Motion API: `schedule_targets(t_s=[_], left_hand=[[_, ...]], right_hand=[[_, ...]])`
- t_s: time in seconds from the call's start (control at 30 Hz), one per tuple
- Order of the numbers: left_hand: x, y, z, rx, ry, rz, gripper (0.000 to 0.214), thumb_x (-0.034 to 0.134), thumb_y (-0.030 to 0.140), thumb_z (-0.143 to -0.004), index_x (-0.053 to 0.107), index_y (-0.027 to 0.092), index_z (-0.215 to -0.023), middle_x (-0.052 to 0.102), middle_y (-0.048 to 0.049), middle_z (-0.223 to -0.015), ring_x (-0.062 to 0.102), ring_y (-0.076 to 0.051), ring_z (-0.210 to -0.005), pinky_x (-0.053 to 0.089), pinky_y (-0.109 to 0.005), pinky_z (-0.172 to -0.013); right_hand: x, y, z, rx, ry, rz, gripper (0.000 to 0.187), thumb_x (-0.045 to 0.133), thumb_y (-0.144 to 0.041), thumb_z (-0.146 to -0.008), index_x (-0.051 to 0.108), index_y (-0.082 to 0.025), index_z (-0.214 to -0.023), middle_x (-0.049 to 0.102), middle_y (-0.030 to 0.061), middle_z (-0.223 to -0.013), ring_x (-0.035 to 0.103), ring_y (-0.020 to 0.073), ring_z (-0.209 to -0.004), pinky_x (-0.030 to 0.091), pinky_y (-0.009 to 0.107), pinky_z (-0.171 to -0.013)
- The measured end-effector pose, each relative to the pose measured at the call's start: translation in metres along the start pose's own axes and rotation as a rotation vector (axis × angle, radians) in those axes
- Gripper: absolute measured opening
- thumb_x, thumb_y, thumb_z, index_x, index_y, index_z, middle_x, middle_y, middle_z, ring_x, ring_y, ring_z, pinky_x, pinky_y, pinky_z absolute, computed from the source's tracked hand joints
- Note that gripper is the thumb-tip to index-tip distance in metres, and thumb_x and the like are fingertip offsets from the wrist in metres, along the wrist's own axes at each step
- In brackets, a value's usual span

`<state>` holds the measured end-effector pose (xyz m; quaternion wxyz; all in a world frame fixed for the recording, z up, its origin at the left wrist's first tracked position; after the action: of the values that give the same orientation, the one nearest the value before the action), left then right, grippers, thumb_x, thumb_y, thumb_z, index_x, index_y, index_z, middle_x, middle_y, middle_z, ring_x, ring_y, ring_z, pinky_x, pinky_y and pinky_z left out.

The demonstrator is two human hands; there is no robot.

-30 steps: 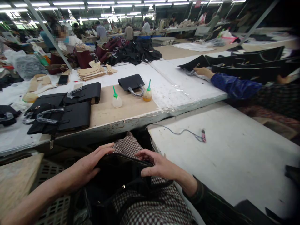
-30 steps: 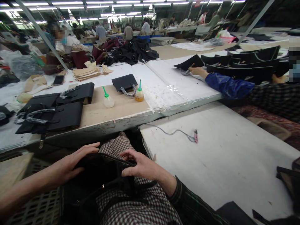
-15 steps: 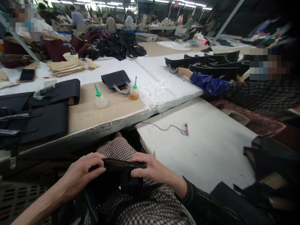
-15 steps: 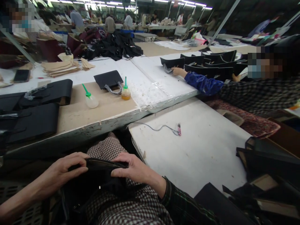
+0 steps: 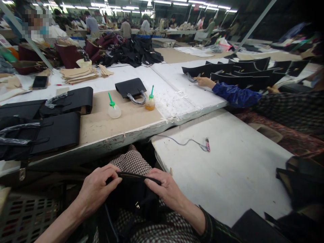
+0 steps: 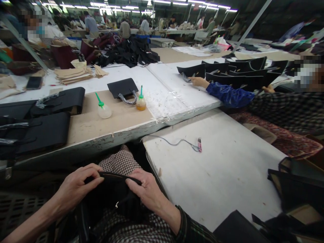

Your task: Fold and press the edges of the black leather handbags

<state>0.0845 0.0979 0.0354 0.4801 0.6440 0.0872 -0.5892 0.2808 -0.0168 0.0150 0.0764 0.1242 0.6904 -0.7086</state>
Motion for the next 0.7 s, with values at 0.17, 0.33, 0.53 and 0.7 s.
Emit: schedule_targets(t_s=[0.17, 0.33, 0.53, 0.7], left_hand=[[-0.0012, -0.0007, -0.0029, -0.052, 0.044, 0.042, 0.027, 0.057, 0.043, -0.089, 0.065, 0.024, -0.071, 0.071, 0.0012, -0.107, 0.062, -0.021, -0.091, 0.044, -0.033, -0.084], [-0.002, 0.0014, -0.0013, -0.075, 0.062, 0.056, 0.027, 0.057, 0.044, -0.089, 0.066, 0.025, -0.073, 0.072, 0.0026, -0.105, 0.061, -0.02, -0.091, 0.044, -0.032, -0.084], [0.0023, 0.0016, 0.0, -0.072, 0.088, 0.02, 0.025, 0.055, 0.043, -0.091, 0.066, 0.025, -0.077, 0.072, 0.0023, -0.106, 0.06, -0.022, -0.096, 0.043, -0.034, -0.087], [0.0054, 0.0018, 0.0006, -0.053, 0.126, -0.025, 0.026, 0.055, 0.043, -0.091, 0.064, 0.024, -0.075, 0.072, 0.0018, -0.105, 0.059, -0.022, -0.094, 0.042, -0.035, -0.087]], right_hand=[[0.0011, 0.0002, -0.001, 0.002, 0.039, 0.035, 0.021, 0.055, -0.026, -0.093, 0.072, -0.018, -0.085, 0.066, 0.0034, -0.087, 0.06, 0.0161, -0.082, 0.046, 0.027, -0.076], [0.0012, 0.0007, -0.001, 0.024, 0.036, 0.021, 0.021, 0.055, -0.027, -0.093, 0.071, -0.018, -0.083, 0.066, 0.0038, -0.086, 0.059, 0.0162, -0.081, 0.046, 0.027, -0.075], [-0.0001, 0.0049, -0.001, 0.031, 0.034, 0.018, 0.023, 0.053, -0.029, -0.094, 0.072, -0.018, -0.086, 0.065, 0.0034, -0.086, 0.058, 0.0162, -0.082, 0.046, 0.027, -0.076], [-0.0001, 0.0043, -0.0003, 0.02, 0.046, 0.015, 0.023, 0.054, -0.028, -0.094, 0.071, -0.018, -0.083, 0.065, 0.0033, -0.084, 0.058, 0.0161, -0.08, 0.045, 0.027, -0.075]])
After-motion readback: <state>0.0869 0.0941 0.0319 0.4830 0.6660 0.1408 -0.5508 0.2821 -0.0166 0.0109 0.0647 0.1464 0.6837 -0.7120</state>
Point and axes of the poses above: each hand's wrist, its own z-axis away from the middle knuckle, its own x-axis out of the palm, y = z × x, the point moved 6 cm from there along -z, towards the middle knuckle
